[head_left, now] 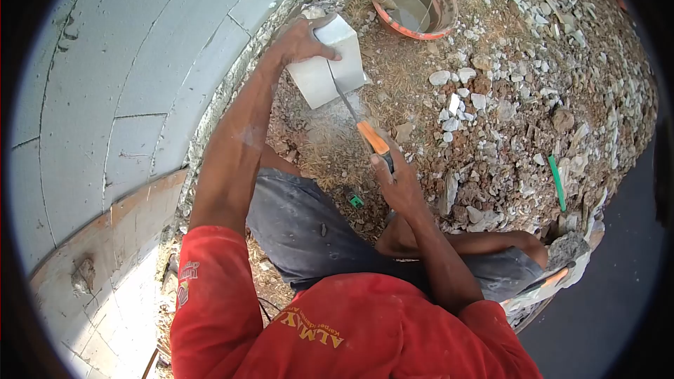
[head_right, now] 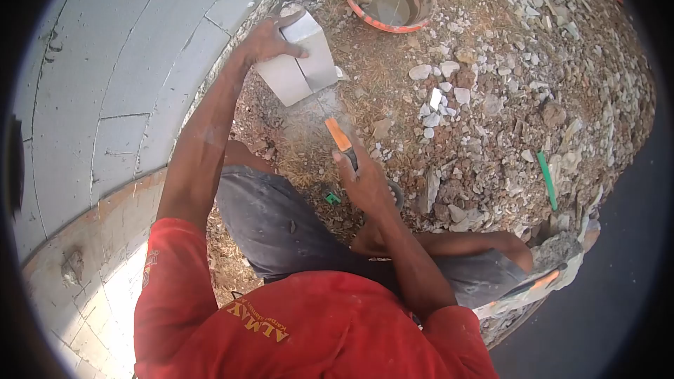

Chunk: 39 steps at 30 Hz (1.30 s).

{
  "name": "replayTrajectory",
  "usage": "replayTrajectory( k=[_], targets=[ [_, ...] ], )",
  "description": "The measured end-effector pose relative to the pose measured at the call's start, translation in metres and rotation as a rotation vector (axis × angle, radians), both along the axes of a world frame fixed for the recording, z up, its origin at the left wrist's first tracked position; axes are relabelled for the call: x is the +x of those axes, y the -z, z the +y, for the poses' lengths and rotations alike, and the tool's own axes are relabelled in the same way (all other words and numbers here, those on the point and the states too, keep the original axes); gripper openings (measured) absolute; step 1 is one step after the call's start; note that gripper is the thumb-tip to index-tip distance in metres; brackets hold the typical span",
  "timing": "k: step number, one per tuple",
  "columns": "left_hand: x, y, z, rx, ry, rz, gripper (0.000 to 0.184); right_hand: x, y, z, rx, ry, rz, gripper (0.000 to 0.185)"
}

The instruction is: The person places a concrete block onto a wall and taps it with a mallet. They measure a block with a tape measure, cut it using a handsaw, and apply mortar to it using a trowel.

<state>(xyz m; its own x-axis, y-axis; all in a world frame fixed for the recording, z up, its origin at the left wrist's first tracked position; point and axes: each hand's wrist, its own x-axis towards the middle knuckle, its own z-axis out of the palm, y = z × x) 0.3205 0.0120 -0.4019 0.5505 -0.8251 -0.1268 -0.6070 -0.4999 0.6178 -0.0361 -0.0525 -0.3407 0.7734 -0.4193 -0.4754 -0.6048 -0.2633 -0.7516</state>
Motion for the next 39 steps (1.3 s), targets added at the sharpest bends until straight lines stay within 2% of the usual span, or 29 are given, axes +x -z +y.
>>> replayTrajectory(
  k=[1, 4, 5, 6, 7, 8, 9, 11, 13, 14, 16, 19, 21, 24, 25, 28, 30, 32, 34, 35, 37, 38, 39],
  targets=[
    [-0.008, 0.008, 0.004, -0.012, -0.020, 0.065, 0.099, -0.025, 0.002, 0.006, 0.013, 0.005, 0.023, 0.061],
    [-0.001, 0.015, -0.015, -0.025, -0.020, 0.214, 0.099, -0.069, 0.028, 0.011, -0.439, -0.174, -0.101, 0.060],
    [-0.005, 0.015, -0.009, 0.003, -0.033, 0.316, 0.098, -0.075, 0.034, 0.013, -0.414, -0.188, -0.066, 0.060],
    [-0.008, 0.004, -0.011, 0.055, -0.041, 0.389, 0.097, -0.059, 0.037, 0.012, -0.270, -0.091, -0.017, 0.059],
    [-0.010, 0.009, -0.017, 0.056, -0.039, 0.392, 0.097, -0.034, 0.043, 0.007, -0.149, 0.016, 0.009, 0.060],
    [-0.011, 0.014, -0.023, 0.059, -0.012, 0.283, 0.098, -0.012, 0.045, 0.005, -0.014, 0.109, 0.070, 0.059],
    [-0.013, 0.015, -0.023, 0.062, 0.012, 0.174, 0.099, -0.012, 0.053, 0.007, -0.011, 0.104, 0.073, 0.059],
    [-0.012, 0.013, -0.023, 0.054, 0.036, 0.188, 0.101, -0.021, 0.072, 0.009, -0.065, 0.118, -0.053, 0.058],
    [0.005, 0.025, -0.023, 0.049, 0.030, 0.320, 0.103, -0.057, 0.068, 0.022, -0.064, 0.176, -0.049, 0.057],
    [0.016, 0.041, -0.022, -0.070, 0.079, 0.239, 0.103, -0.094, 0.075, 0.024, -0.427, -0.001, -0.164, 0.057],
    [0.022, 0.035, -0.027, -0.030, 0.055, 0.316, 0.103, -0.113, 0.079, 0.025, -0.764, -0.201, -0.249, 0.057],
    [0.025, 0.040, -0.035, 0.003, 0.035, 0.404, 0.101, -0.084, 0.092, 0.023, -0.590, -0.073, -0.185, 0.055],
    [0.026, 0.039, -0.035, 0.040, 0.074, 0.343, 0.099, -0.019, 0.094, 0.017, 0.182, 0.321, 0.167, 0.053],
    [0.028, 0.036, -0.023, 0.004, 0.013, 0.398, 0.099, -0.016, 0.108, 0.023, 0.161, 0.250, 0.146, 0.053],
    [0.022, 0.038, -0.020, 0.013, 0.029, 0.405, 0.099, -0.040, 0.105, 0.031, 0.166, 0.267, 0.152, 0.053],
    [0.033, 0.043, -0.024, 0.000, 0.026, 0.305, 0.100, -0.098, 0.093, 0.040, -0.122, 0.186, 0.135, 0.053],
    [0.024, 0.036, -0.020, 0.026, 0.007, 0.391, 0.101, -0.116, 0.087, 0.043, 0.085, 0.313, -0.048, 0.054],
    [0.028, 0.038, -0.028, 0.019, 0.013, 0.426, 0.103, -0.070, 0.106, 0.035, -0.059, 0.254, 0.009, 0.046],
    [0.018, 0.030, -0.021, 0.021, 0.026, 0.402, 0.104, 0.001, 0.080, 0.014, -0.050, 0.179, 0.141, 0.051],
    [0.014, 0.023, -0.017, 0.030, 0.037, 0.383, 0.105, 0.005, 0.070, 0.015, -0.046, 0.202, 0.121, 0.051],
    [0.019, 0.033, -0.005, -0.042, 0.074, 0.022, 0.107, 0.018, 0.059, 0.008, -0.097, 0.109, 0.032, 0.056],
    [0.018, 0.009, -0.001, -0.048, 0.121, 0.046, 0.098, 0.014, 0.072, 0.009, -0.149, 0.101, -0.105, 0.057],
    [0.014, -0.016, -0.006, -0.052, 0.128, 0.047, 0.098, 0.018, 0.071, 0.005, -0.153, 0.108, -0.104, 0.057]
  ],
)
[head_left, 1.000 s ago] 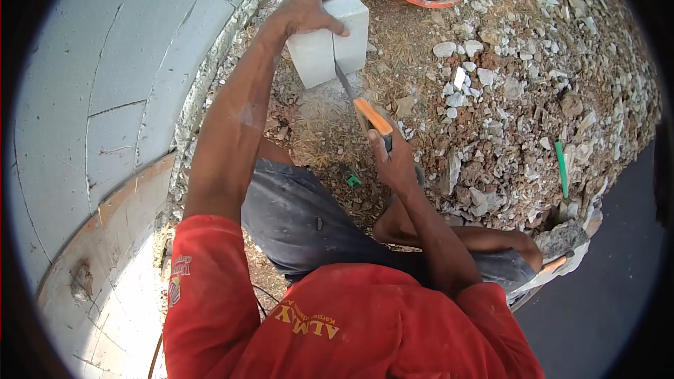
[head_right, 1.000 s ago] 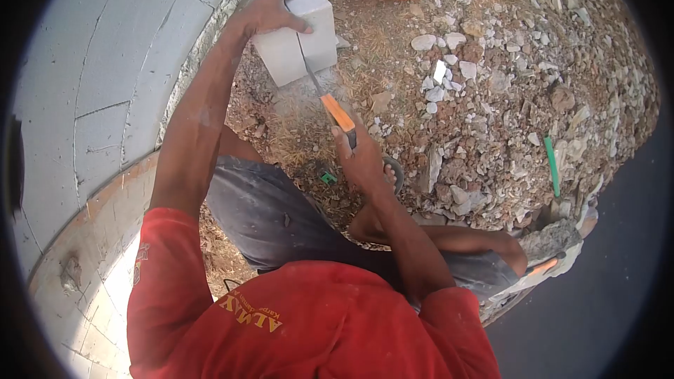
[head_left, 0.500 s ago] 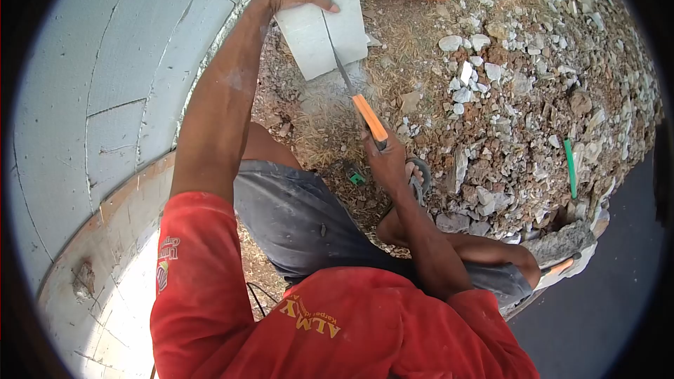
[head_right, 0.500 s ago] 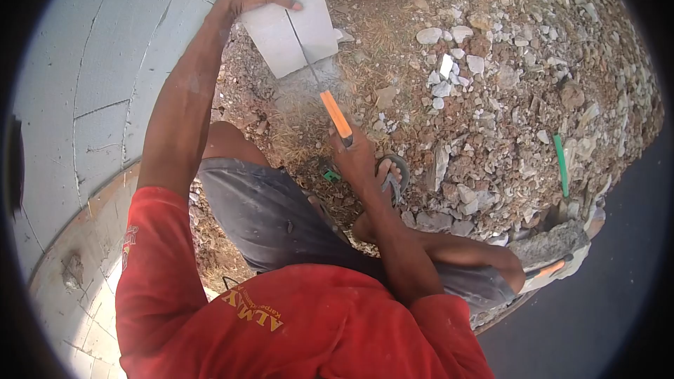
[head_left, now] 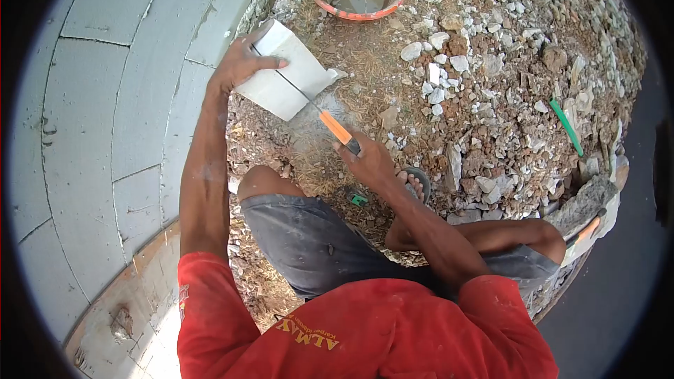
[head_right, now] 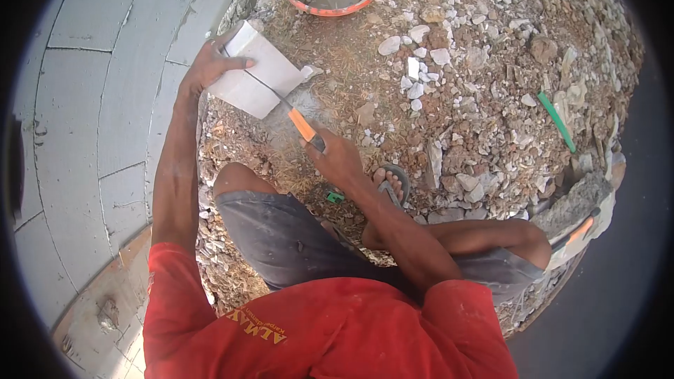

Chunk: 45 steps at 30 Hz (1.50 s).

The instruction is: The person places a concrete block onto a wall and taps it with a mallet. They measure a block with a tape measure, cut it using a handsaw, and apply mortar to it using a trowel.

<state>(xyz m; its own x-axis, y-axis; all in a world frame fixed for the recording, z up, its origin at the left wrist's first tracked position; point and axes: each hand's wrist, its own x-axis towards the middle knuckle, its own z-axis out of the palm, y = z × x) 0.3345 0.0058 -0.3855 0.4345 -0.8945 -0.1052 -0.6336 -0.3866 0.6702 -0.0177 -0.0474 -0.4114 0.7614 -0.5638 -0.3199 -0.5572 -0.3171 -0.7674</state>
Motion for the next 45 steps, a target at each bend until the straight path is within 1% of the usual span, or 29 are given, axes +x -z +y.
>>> replayTrajectory(
  k=[2, 3, 4, 6, 7, 8, 10, 11, 14, 16, 17, 19, 20, 21, 25, 27, 28, 30, 31, 32, 33, 34, 36, 37, 38, 41, 43, 44, 45],
  targets=[
    [-0.006, -0.037, -0.004, -0.032, -0.146, 0.321, 0.097, 0.021, -0.005, -0.006, -0.070, 0.017, -0.096, 0.057],
    [0.005, -0.028, -0.011, -0.058, -0.161, 0.182, 0.096, 0.038, -0.016, -0.017, 0.043, -0.010, -0.009, 0.060],
    [0.015, -0.017, -0.023, -0.060, -0.165, 0.175, 0.096, 0.052, -0.008, -0.028, 0.041, -0.014, -0.016, 0.060],
    [0.023, 0.003, -0.040, 0.001, -0.139, -0.277, 0.098, 0.068, 0.015, -0.038, -0.064, -0.009, -0.083, 0.062],
    [0.012, 0.005, -0.044, 0.002, -0.173, -0.182, 0.099, 0.065, 0.023, -0.038, -0.060, -0.013, -0.083, 0.062],
    [0.011, 0.032, -0.050, -0.016, -0.170, -0.157, 0.099, 0.056, 0.031, -0.045, -0.059, -0.029, -0.046, 0.062],
    [-0.010, 0.036, -0.050, -0.035, -0.118, -0.473, 0.100, 0.034, 0.026, -0.056, -0.017, -0.049, 0.075, 0.062],
    [-0.017, 0.036, -0.050, -0.008, -0.108, -0.442, 0.100, 0.010, 0.011, -0.050, 0.036, -0.052, 0.177, 0.061],
    [-0.008, 0.028, -0.046, 0.042, -0.214, -0.365, 0.099, -0.041, 0.029, -0.042, 0.004, -0.066, 0.156, 0.061],
    [0.003, 0.036, -0.045, -0.049, -0.184, -0.306, 0.098, -0.026, 0.025, -0.037, -0.125, -0.031, -0.109, 0.058],
    [0.002, 0.039, -0.044, -0.092, -0.172, -0.300, 0.096, -0.012, 0.032, -0.044, -0.008, -0.006, 0.191, 0.056],
    [-0.011, 0.033, -0.051, -0.031, -0.145, -0.328, 0.096, 0.058, 0.036, -0.058, 0.011, -0.015, 0.212, 0.055],
    [-0.019, 0.028, -0.051, 0.023, -0.133, -0.368, 0.095, 0.081, 0.053, -0.061, -0.012, -0.008, 0.161, 0.055],
    [-0.032, 0.029, -0.052, -0.046, -0.156, -0.481, 0.094, 0.094, 0.060, -0.061, -0.040, 0.006, 0.103, 0.055],
    [-0.036, 0.029, -0.051, -0.003, -0.160, -0.478, 0.093, 0.029, 0.056, -0.035, 0.018, 0.052, 0.106, 0.055],
    [-0.033, 0.033, -0.049, -0.058, -0.169, -0.484, 0.093, -0.014, 0.058, -0.031, 0.106, 0.108, -0.005, 0.055],
    [-0.030, 0.031, -0.050, -0.106, -0.167, -0.498, 0.093, -0.009, 0.065, -0.037, 0.096, 0.095, -0.014, 0.055],
    [-0.036, 0.025, -0.055, -0.076, -0.168, -0.501, 0.094, 0.006, 0.071, -0.048, 0.085, 0.088, 0.074, 0.054],
    [-0.034, 0.022, -0.055, -0.042, -0.176, -0.475, 0.095, 0.037, 0.047, -0.054, 0.055, 0.066, 0.163, 0.053],
    [-0.035, 0.023, -0.051, 0.001, -0.179, -0.446, 0.096, 0.048, 0.048, -0.054, 0.049, 0.075, 0.144, 0.053],
    [-0.025, 0.040, -0.047, -0.155, -0.167, -0.549, 0.096, 0.060, 0.053, -0.055, -0.043, 0.028, 0.084, 0.053],
    [-0.019, 0.030, -0.043, -0.171, -0.168, -0.580, 0.096, 0.073, 0.052, -0.060, -0.143, -0.023, 0.017, 0.054],
    [-0.012, 0.023, -0.042, -0.035, -0.246, -0.509, 0.098, 0.084, 0.049, -0.067, -0.152, -0.015, -0.047, 0.055],
    [-0.013, 0.011, -0.043, -0.068, -0.238, -0.474, 0.098, 0.088, 0.047, -0.068, -0.164, -0.028, -0.013, 0.055],
    [-0.017, 0.003, -0.044, -0.013, -0.261, -0.432, 0.098, 0.085, 0.046, -0.065, -0.163, -0.053, 0.037, 0.055],
    [-0.009, 0.030, -0.056, -0.032, -0.266, -0.453, 0.097, 0.050, 0.053, -0.055, -0.154, -0.011, -0.041, 0.054],
    [-0.015, 0.040, -0.060, -0.119, -0.165, -0.584, 0.096, 0.010, 0.064, -0.046, -0.171, 0.020, -0.063, 0.052],
    [-0.017, 0.038, -0.057, -0.116, -0.181, -0.568, 0.096, -0.007, 0.072, -0.043, -0.107, 0.043, -0.055, 0.051],
    [-0.013, 0.026, -0.058, -0.020, -0.218, -0.458, 0.096, -0.011, 0.077, -0.047, -0.047, 0.068, -0.060, 0.051]
  ],
)
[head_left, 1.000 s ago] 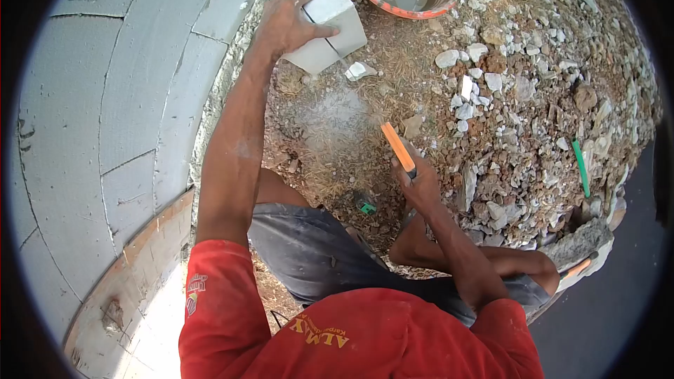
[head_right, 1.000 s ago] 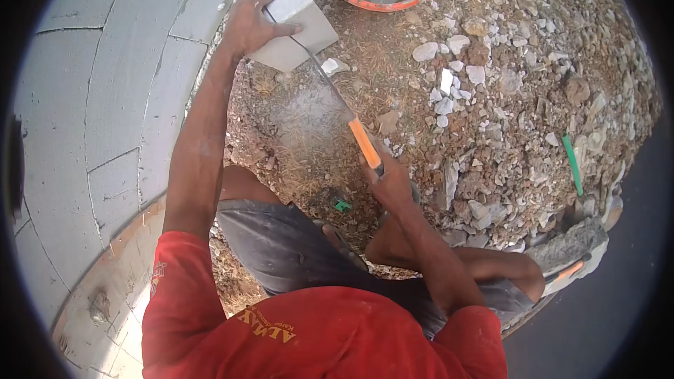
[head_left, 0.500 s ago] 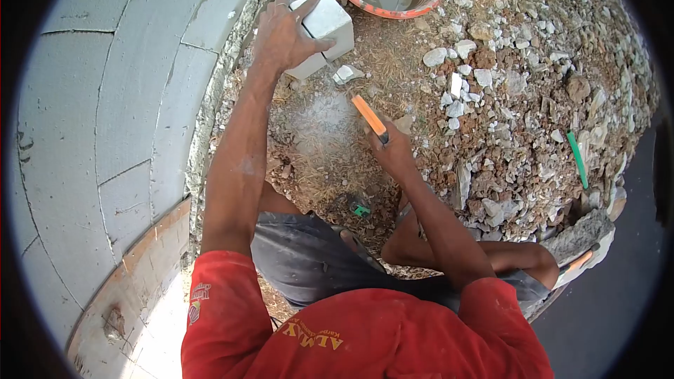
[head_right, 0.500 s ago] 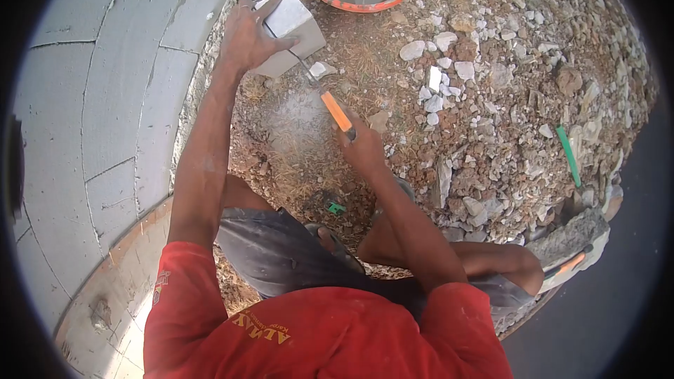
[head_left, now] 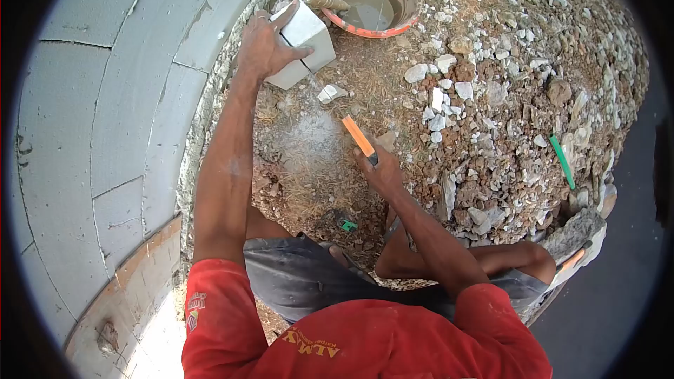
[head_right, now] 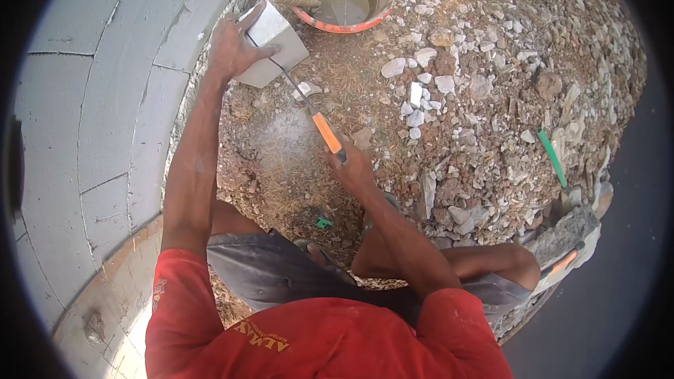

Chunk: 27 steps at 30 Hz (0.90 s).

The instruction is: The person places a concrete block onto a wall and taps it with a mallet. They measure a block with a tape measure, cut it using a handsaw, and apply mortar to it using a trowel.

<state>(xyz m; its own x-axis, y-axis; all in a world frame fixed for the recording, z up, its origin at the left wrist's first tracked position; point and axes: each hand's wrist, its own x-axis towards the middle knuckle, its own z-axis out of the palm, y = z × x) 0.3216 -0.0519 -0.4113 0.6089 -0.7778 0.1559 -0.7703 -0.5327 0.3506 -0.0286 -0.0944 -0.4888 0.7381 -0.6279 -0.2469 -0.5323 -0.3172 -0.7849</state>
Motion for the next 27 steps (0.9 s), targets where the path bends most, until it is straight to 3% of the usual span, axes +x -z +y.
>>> replayTrajectory(
  k=[2, 4, 6, 7, 10, 12, 14, 17, 19, 21, 22, 23, 25, 27],
  targets=[
    [0.000, -0.013, -0.002, 0.069, -0.047, 0.154, 0.098, 0.028, -0.005, -0.002, 0.051, -0.003, 0.108, 0.052],
    [0.006, 0.007, -0.003, -0.009, -0.018, 0.007, 0.100, 0.051, -0.007, -0.013, 0.049, -0.014, 0.216, 0.052],
    [0.006, 0.002, -0.006, -0.009, -0.017, 0.141, 0.104, 0.029, 0.019, -0.017, -0.064, -0.039, 0.049, 0.052],
    [0.004, -0.009, -0.006, 0.009, -0.007, 0.269, 0.107, 0.023, -0.001, -0.016, 0.017, -0.032, 0.158, 0.053],
    [-0.006, -0.015, 0.000, 0.013, -0.026, 0.134, 0.108, -0.023, -0.076, -0.009, 0.023, -0.111, 0.189, 0.053],
    [-0.006, -0.016, -0.002, 0.014, -0.035, 0.144, 0.108, -0.064, -0.171, -0.010, -0.031, -0.097, 0.348, 0.050],
    [-0.010, -0.014, -0.002, 0.041, -0.047, 0.167, 0.108, -0.136, -0.180, -0.031, -0.063, -0.112, 0.354, 0.047],
    [-0.020, -0.009, 0.005, 0.062, -0.083, 0.098, 0.111, -0.185, -0.287, -0.058, -0.054, -0.008, 0.395, 0.046],
    [-0.042, -0.006, 0.010, -0.030, -0.062, -0.102, 0.112, -0.186, -0.339, -0.065, -0.105, 0.027, 0.453, 0.046],
    [-0.049, -0.011, 0.020, -0.076, -0.044, -0.087, 0.109, -0.188, -0.340, -0.072, -0.310, -0.048, 0.479, 0.045],
    [-0.050, -0.017, 0.028, -0.048, -0.087, 0.067, 0.107, -0.167, -0.359, -0.061, -0.353, -0.039, 0.630, 0.045],
    [-0.057, -0.025, 0.038, -0.112, -0.160, 0.054, 0.102, -0.164, -0.353, -0.060, -0.430, -0.115, 0.561, 0.047],
    [-0.060, -0.044, 0.064, -0.222, -0.259, 0.425, 0.098, -0.157, -0.349, -0.063, -0.401, -0.145, 0.520, 0.042],
    [-0.069, -0.025, 0.091, -0.553, -0.397, 0.721, 0.101, -0.147, -0.354, -0.073, -0.317, -0.061, 0.545, 0.041]
  ],
)
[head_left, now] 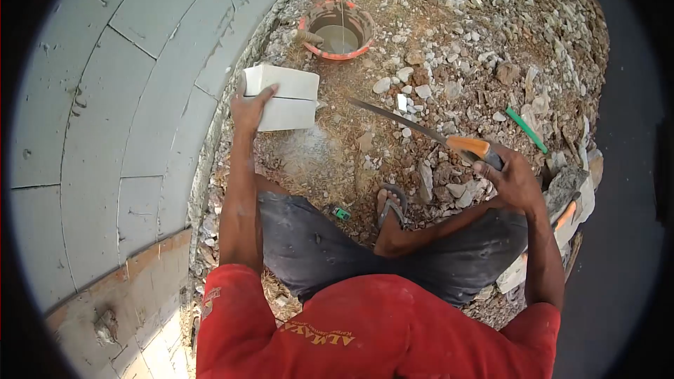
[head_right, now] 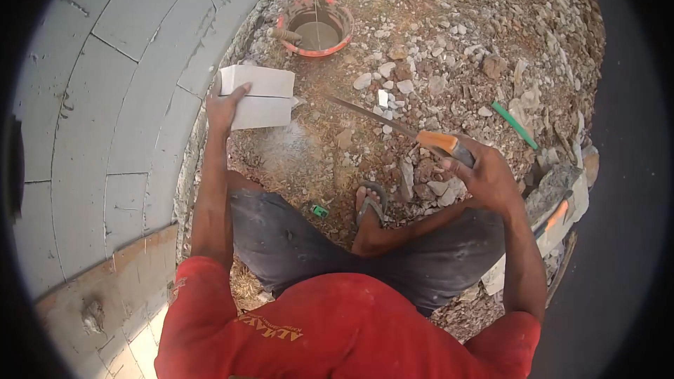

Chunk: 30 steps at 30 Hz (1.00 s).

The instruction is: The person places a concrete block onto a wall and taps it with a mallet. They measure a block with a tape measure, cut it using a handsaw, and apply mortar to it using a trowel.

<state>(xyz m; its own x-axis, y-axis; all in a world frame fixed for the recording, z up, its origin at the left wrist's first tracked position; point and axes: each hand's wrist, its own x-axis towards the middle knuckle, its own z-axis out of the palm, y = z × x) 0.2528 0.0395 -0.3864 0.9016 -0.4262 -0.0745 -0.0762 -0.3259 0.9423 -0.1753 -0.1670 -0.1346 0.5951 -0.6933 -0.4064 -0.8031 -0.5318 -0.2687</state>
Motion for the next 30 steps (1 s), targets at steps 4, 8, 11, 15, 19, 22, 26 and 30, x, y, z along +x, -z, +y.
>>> replayTrajectory(
  k=[4, 8, 11, 15, 19, 22, 26, 30],
  targets=[
    [-0.024, 0.019, 0.024, -0.615, -0.004, 0.366, 0.069, -0.013, -0.011, -0.061, 0.104, -0.179, -0.229, 0.048],
    [-0.066, 0.039, 0.029, -0.472, -0.270, 0.401, 0.061, 0.008, -0.004, -0.101, 0.210, -0.013, -0.279, 0.041],
    [-0.106, 0.083, 0.053, -0.549, -0.270, 0.520, 0.060, 0.004, 0.033, -0.104, 0.427, 0.188, -0.294, 0.039],
    [-0.113, 0.113, 0.069, -0.756, -0.199, 0.920, 0.058, -0.001, 0.140, -0.128, 0.568, 0.363, -0.570, 0.046],
    [-0.095, 0.132, 0.084, -0.562, -0.180, 0.802, 0.059, 0.032, 0.226, -0.120, 0.802, 0.367, -0.584, 0.055],
    [-0.090, 0.127, 0.081, -0.462, -0.234, 0.774, 0.058, 0.064, 0.308, -0.139, 0.863, 0.511, -0.556, 0.060],
    [-0.083, 0.125, 0.065, -0.270, -0.258, 0.725, 0.079, 0.078, 0.334, -0.143, -0.060, 0.207, -0.365, 0.055],
    [-0.078, 0.121, 0.061, -0.164, -0.291, 0.818, 0.067, 0.147, 0.264, -0.085, 0.094, -0.074, -0.284, 0.052]
  ],
)
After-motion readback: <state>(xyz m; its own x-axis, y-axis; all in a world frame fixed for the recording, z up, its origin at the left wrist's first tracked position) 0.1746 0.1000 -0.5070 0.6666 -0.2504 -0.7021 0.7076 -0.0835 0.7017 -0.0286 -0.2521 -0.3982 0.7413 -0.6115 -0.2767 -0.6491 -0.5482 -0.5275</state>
